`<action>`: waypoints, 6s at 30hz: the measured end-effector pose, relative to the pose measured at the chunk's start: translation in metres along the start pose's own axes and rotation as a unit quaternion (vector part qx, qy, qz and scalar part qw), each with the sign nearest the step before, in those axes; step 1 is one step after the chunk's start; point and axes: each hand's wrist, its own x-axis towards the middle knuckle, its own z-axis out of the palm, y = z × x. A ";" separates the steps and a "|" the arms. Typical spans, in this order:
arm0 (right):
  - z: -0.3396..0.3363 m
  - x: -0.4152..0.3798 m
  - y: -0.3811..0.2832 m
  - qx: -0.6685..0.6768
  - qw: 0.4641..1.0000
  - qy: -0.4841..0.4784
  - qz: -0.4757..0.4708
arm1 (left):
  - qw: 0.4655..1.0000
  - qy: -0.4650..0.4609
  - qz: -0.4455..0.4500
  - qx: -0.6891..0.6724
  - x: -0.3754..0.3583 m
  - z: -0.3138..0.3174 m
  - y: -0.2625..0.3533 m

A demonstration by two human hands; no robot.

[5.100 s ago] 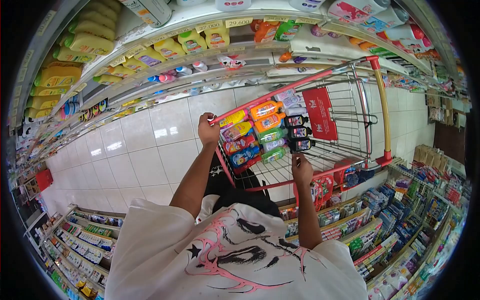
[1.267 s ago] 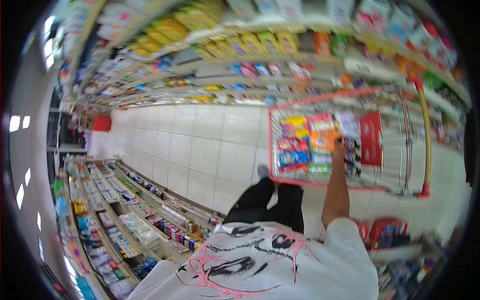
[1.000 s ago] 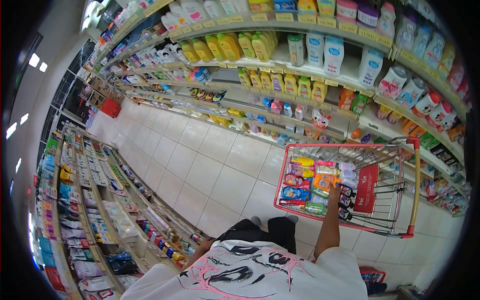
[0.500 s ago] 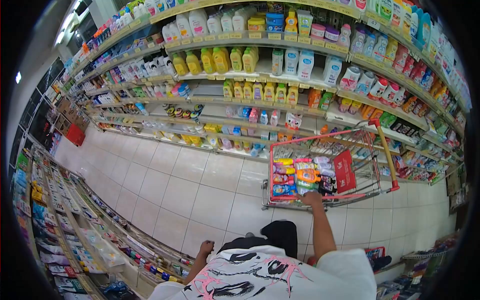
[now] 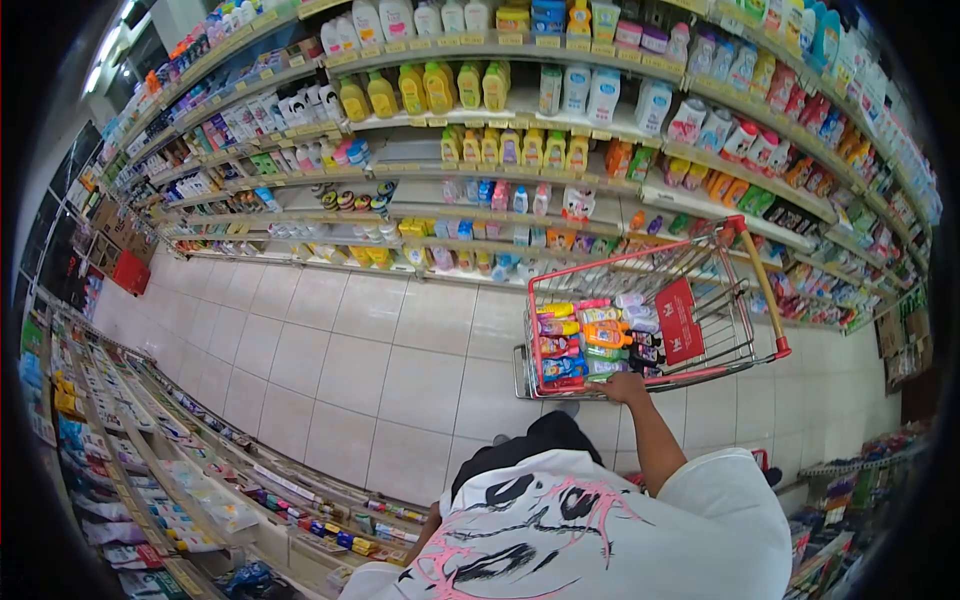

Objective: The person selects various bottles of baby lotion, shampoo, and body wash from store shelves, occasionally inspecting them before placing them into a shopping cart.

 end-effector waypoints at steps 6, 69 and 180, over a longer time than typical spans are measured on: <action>0.025 -0.056 -0.023 0.078 0.995 0.031 -0.055 | 0.994 -0.015 0.039 -0.097 0.040 -0.006 0.001; -0.153 -0.050 0.704 0.156 0.830 0.302 0.442 | 0.955 0.121 0.253 0.094 0.263 0.417 0.629; -0.368 0.319 0.515 0.455 0.773 0.425 -0.119 | 0.967 0.149 0.203 0.047 0.269 0.451 0.658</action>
